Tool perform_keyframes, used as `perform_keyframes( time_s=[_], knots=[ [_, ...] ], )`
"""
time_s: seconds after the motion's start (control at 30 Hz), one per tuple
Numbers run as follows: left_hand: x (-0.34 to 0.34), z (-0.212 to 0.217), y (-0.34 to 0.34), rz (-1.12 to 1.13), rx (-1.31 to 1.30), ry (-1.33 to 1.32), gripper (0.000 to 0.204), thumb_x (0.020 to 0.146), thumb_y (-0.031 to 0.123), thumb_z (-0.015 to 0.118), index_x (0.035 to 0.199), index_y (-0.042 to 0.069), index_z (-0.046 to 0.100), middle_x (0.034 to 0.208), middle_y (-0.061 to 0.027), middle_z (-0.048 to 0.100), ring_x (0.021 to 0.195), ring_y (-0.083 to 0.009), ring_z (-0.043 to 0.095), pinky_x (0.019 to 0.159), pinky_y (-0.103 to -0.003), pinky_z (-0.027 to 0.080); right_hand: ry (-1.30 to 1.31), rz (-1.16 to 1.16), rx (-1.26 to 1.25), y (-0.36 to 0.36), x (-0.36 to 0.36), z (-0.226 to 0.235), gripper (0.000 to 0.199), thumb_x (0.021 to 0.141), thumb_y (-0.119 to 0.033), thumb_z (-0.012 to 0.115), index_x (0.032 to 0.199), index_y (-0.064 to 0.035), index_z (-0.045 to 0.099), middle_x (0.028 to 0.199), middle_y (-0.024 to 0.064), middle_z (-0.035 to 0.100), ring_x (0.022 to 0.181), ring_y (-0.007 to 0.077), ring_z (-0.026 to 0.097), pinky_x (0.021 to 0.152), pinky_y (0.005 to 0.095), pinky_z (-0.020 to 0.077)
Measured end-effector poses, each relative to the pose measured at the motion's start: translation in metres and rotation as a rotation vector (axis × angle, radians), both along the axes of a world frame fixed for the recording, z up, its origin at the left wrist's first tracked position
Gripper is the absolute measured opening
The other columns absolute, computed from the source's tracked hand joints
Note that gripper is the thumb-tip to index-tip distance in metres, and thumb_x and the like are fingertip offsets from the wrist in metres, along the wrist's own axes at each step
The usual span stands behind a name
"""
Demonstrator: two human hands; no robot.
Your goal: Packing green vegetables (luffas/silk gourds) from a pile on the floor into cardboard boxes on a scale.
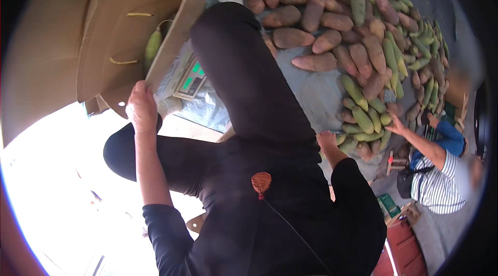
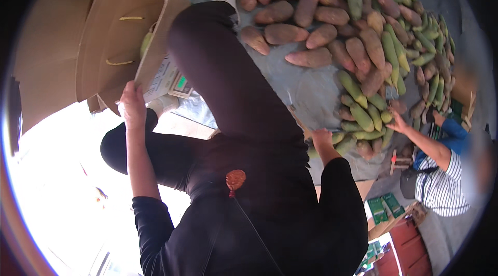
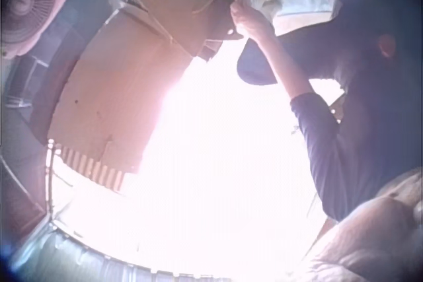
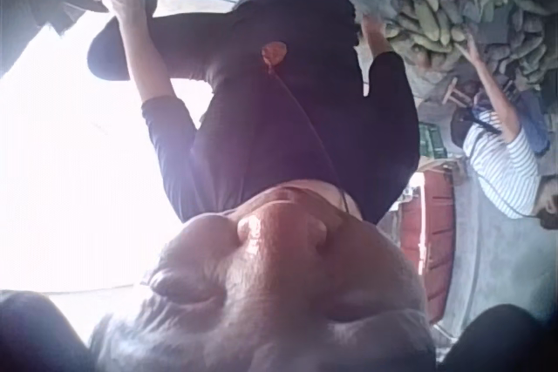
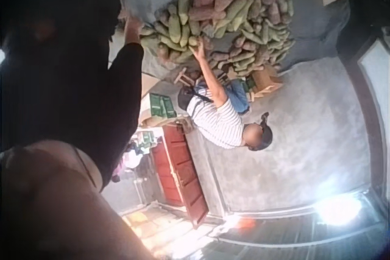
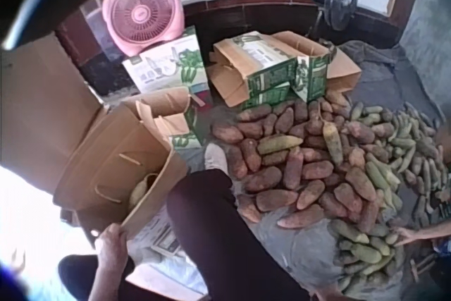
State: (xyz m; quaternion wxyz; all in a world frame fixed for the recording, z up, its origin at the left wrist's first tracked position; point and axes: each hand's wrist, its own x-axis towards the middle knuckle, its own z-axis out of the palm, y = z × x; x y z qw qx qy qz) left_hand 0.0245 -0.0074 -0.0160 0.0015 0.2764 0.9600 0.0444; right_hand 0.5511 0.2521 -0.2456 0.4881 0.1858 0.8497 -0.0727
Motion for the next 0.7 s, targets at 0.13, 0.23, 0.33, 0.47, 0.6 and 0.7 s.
perform_keyframes(
  time_s=[0.13,0.23,0.33,0.47,0.6,0.7],
  knots=[
    [0.004,0.003,0.007,0.006,0.023,0.025,0.009,0.084,0.012,0.058,0.089,0.006,0.053,0.085,-0.0146,0.062,0.080,-0.0353,0.061,0.067,-0.044,0.049,0.130,-0.154,0.136,0.045,-0.020,0.001,0.026,0.080,-0.017,0.057,0.106,-0.0122,0.057,0.106,0.0082,0.059,0.100,0.0284,0.057,0.081,0.0437,0.0486],
    [0.005,0.007,0.003,0.024,-0.014,0.043,0.009,0.082,0.011,0.059,0.086,0.007,0.053,0.084,-0.0129,0.062,0.080,-0.0339,0.061,0.067,-0.043,0.049,0.258,-0.284,0.156,0.082,-0.053,0.018,0.038,0.071,-0.013,0.067,0.106,-0.0099,0.052,0.105,0.0117,0.058,0.097,0.0339,0.056,0.080,0.0442,0.0479],
    [0.004,0.007,0.005,-0.001,-0.012,0.056,0.009,0.081,0.011,0.060,0.084,0.007,0.052,0.083,-0.0111,0.062,0.082,-0.0302,0.062,0.067,-0.042,0.050,0.710,-0.543,0.071,0.113,-0.084,0.040,0.044,0.063,-0.006,0.074,0.100,-0.0055,0.049,0.097,0.0185,0.057,0.091,0.0398,0.055,0.078,0.0432,0.0457],
    [0.003,0.004,0.000,0.002,0.003,0.074,0.005,0.082,0.010,0.056,0.083,0.008,0.052,0.081,-0.0094,0.061,0.080,-0.0286,0.062,0.066,-0.041,0.051,1.045,-0.700,0.048,0.138,-0.180,0.117,0.046,0.067,-0.005,0.074,0.105,-0.0039,0.049,0.095,0.0160,0.057,0.089,0.0335,0.056,0.079,0.0387,0.0453],
    [0.002,0.000,-0.003,-0.008,0.006,0.088,0.003,0.080,0.008,0.053,0.081,0.008,0.050,0.078,-0.0087,0.060,0.077,-0.0279,0.062,0.064,-0.040,0.051,1.362,-0.786,-0.093,0.153,-0.271,0.200,0.047,0.074,-0.005,0.073,0.114,-0.0032,0.048,0.100,0.0095,0.057,0.093,0.0191,0.056,0.080,0.0305,0.0451],
    [0.002,0.003,0.000,-0.013,0.027,0.086,0.003,0.079,0.006,0.053,0.080,0.008,0.050,0.078,-0.0086,0.060,0.077,-0.0277,0.062,0.064,-0.040,0.051,1.664,-0.745,-0.337,0.170,-0.320,0.249,0.044,0.079,-0.006,0.070,0.116,-0.0015,0.049,0.109,0.0072,0.054,0.099,0.0150,0.054,0.084,0.0270,0.0450]
  ],
)
